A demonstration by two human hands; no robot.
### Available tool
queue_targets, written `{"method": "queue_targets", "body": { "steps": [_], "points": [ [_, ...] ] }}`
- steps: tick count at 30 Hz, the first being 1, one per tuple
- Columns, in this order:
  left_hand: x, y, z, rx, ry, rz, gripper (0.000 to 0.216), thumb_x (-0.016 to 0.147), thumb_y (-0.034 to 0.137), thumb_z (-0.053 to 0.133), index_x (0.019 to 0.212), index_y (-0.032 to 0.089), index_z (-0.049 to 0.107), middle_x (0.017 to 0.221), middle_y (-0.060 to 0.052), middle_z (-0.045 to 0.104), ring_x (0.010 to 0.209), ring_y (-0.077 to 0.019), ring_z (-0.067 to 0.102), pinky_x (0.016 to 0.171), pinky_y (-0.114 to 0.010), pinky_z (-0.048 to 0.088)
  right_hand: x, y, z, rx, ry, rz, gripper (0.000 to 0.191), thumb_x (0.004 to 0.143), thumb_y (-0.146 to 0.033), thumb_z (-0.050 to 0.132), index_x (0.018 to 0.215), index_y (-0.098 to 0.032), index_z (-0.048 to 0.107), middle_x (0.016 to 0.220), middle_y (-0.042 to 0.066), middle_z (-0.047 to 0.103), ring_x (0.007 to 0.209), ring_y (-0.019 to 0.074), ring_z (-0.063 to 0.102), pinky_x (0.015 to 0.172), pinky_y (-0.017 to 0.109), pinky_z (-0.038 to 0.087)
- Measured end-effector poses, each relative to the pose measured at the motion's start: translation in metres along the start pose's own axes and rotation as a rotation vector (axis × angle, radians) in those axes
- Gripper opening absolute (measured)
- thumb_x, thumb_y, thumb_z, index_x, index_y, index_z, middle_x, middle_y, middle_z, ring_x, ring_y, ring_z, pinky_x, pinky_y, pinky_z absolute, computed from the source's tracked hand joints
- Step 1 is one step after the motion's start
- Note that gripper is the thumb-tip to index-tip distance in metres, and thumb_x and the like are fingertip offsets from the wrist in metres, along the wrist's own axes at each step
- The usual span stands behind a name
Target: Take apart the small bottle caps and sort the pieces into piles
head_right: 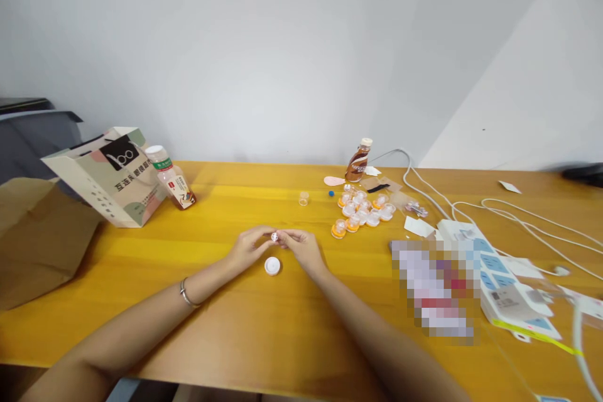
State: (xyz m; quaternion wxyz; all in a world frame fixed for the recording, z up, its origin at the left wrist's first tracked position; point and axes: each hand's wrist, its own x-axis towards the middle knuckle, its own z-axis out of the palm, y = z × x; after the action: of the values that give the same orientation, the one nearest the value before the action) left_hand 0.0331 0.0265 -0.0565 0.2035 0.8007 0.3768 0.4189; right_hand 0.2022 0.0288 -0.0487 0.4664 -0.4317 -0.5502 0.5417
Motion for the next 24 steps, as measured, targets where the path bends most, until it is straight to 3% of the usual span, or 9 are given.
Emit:
{"method": "queue_targets", "body": {
  "steps": [7,15,24],
  "points": [
    [-0.007,-0.007,0.000,0.167,-0.052,0.095,0.025,0.090,0.032,0.044,0.106,0.020,0.059,0.096,-0.007,0.064,0.089,-0.0176,0.060,0.083,-0.031,0.048,-0.003,0.007,0.008,-0.023,0.001,0.001,0.029,0.065,-0.046,0.065,0.077,-0.021,0.072,0.078,0.002,0.073,0.070,0.0186,0.066,0.073,0.035,0.053],
    [-0.025,0.010,0.005,0.218,-0.134,0.077,0.025,0.091,0.032,0.042,0.105,0.019,0.058,0.088,-0.006,0.064,0.078,-0.0161,0.060,0.072,-0.027,0.048,-0.026,0.003,0.004,-0.126,-0.083,-0.008,0.030,0.070,-0.047,0.060,0.075,-0.021,0.073,0.068,0.001,0.071,0.067,0.0202,0.065,0.066,0.034,0.053],
    [-0.021,0.011,0.006,0.293,-0.075,0.129,0.023,0.092,0.031,0.040,0.098,0.019,0.059,0.082,-0.005,0.064,0.074,-0.0149,0.059,0.069,-0.025,0.048,-0.028,0.001,0.006,-0.259,-0.060,-0.105,0.026,0.078,-0.039,0.052,0.074,-0.023,0.071,0.074,-0.001,0.071,0.074,0.0221,0.064,0.071,0.033,0.050]
  ]
}}
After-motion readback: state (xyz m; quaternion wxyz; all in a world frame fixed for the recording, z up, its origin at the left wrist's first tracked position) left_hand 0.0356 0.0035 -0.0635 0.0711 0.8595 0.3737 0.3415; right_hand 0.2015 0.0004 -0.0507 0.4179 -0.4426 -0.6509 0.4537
